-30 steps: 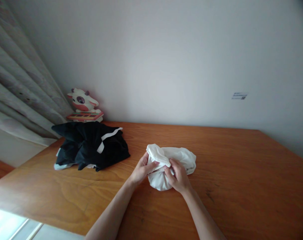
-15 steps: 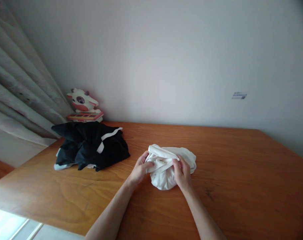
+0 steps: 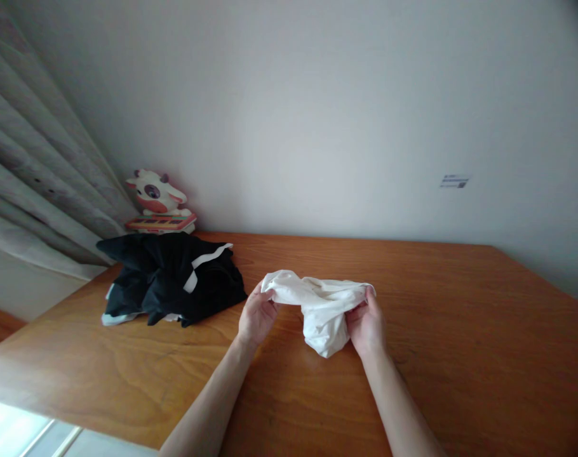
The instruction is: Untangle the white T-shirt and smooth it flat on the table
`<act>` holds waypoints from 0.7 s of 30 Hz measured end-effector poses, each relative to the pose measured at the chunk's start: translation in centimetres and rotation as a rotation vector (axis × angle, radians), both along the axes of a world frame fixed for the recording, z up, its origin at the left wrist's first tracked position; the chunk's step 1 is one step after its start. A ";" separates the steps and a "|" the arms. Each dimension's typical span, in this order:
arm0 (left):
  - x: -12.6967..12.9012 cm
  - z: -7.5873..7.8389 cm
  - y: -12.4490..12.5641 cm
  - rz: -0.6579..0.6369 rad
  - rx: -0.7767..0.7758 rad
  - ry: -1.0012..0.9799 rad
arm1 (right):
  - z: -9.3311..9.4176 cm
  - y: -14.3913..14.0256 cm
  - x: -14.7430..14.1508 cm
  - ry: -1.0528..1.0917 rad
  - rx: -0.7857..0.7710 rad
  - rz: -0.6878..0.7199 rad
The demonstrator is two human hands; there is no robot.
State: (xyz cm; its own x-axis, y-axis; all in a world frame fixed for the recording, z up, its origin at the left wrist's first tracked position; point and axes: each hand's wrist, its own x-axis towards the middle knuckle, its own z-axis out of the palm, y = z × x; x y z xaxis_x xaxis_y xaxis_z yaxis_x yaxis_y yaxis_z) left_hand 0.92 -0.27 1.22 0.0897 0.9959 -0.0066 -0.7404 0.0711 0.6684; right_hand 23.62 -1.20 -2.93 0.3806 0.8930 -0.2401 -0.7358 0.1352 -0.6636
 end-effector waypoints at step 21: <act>-3.9 0.8 1.5 0.378 -0.174 -0.288 | -2.5 0.6 8.1 0.166 0.196 -0.350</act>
State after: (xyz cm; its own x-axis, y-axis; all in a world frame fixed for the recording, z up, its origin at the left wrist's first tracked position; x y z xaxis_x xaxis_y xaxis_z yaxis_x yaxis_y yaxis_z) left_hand -3.03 1.25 2.00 -0.2539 0.9456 -0.2032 -0.8885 -0.1450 0.4354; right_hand 31.75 -0.62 -5.40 0.6388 0.7521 -0.1620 -0.7179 0.5070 -0.4771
